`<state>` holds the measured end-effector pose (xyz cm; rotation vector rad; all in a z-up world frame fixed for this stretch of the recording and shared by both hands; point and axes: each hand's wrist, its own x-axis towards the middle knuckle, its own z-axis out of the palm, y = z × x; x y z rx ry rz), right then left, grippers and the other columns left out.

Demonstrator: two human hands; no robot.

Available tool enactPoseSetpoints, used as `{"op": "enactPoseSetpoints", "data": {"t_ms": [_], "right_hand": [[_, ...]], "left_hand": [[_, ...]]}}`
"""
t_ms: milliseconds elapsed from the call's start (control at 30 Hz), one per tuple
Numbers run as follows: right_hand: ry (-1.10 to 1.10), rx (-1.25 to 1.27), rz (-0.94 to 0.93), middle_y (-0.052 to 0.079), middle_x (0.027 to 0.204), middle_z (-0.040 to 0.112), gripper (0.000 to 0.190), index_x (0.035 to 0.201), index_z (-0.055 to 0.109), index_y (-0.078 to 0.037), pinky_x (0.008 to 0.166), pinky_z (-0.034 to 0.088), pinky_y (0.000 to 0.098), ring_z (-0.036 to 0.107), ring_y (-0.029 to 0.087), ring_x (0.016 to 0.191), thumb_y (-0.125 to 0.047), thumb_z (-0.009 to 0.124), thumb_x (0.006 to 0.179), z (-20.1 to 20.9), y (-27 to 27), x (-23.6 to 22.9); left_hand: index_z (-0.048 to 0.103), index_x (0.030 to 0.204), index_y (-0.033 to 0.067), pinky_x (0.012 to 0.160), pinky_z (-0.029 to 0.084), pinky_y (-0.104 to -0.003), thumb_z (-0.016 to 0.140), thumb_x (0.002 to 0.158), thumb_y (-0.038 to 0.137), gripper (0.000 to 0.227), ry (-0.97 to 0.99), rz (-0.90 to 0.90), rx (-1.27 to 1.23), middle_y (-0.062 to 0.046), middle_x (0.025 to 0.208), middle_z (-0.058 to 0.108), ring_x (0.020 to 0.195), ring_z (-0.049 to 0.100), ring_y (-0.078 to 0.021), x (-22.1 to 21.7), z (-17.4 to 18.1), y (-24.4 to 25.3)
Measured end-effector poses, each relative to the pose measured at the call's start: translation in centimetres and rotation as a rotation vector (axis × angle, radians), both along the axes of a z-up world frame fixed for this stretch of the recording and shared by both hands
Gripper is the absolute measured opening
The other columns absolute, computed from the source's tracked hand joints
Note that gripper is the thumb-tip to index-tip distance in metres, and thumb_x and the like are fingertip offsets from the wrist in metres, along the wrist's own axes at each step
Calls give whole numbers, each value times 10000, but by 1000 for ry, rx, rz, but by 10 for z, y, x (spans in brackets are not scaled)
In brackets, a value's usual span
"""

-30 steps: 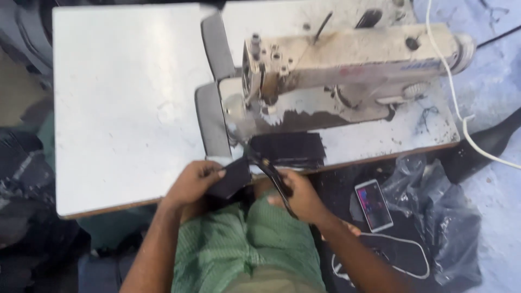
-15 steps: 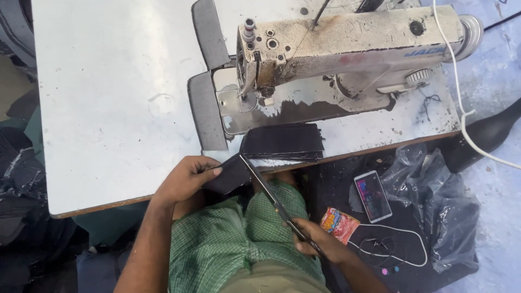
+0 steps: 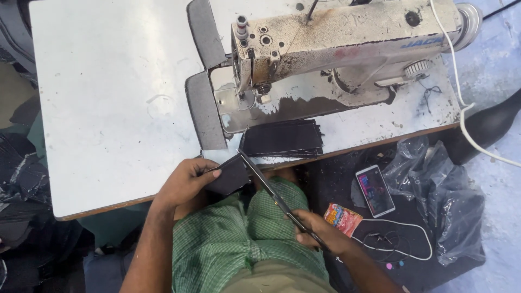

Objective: The person picks up a long strip of black fabric and uses a pair of scissors to cut it into smaller, uniform rectangular pieces. The cut pieces are stacked on the sewing machine table as the cutting continues.

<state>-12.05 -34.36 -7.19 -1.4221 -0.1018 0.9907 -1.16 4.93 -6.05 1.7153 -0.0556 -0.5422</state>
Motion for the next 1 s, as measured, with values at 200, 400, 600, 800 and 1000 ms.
{"op": "enactPoseSetpoints", "data": {"t_ms": [200,400,600,800,1000], "right_hand": [[145,-133,-50,-23,687,488,639,1392,550,18,430,337,238,420,62,490,-288,791,884,14,14,7],[-207,-324,-137,39,916,770,646,1297,518,-11,770,587,274,741,108,862,-103,897,783,7,28,-2],[-248,54,-433,63,999,714,694,1396,438,-19,823,562,307,692,144,936,-13,824,819,20,91,25],[-358,-15,-486,98,875,719,635,1296,471,-32,722,557,296,698,163,804,41,842,786,39,61,28],[-630,-290,-795,93,941,736,604,1283,453,-16,782,571,285,700,144,863,46,807,798,46,2,67]], "left_hand": [[773,1006,-33,768,561,-310,710,909,161,226,-60,24,30,-58,858,773,814,701,-136,-4,-2,1],[751,958,94,740,558,-397,683,913,249,175,-47,-199,492,-89,806,758,766,729,-242,-31,69,-12],[693,1052,155,883,548,-519,672,929,360,240,-102,-530,625,-136,902,737,936,720,-343,-38,130,-63],[785,699,229,1155,39,-749,749,784,375,172,-565,-468,981,-71,779,757,884,747,-303,-20,52,10],[783,920,143,744,585,-449,699,877,383,258,-198,-438,640,-100,739,742,685,731,-277,-27,148,-29]]}}
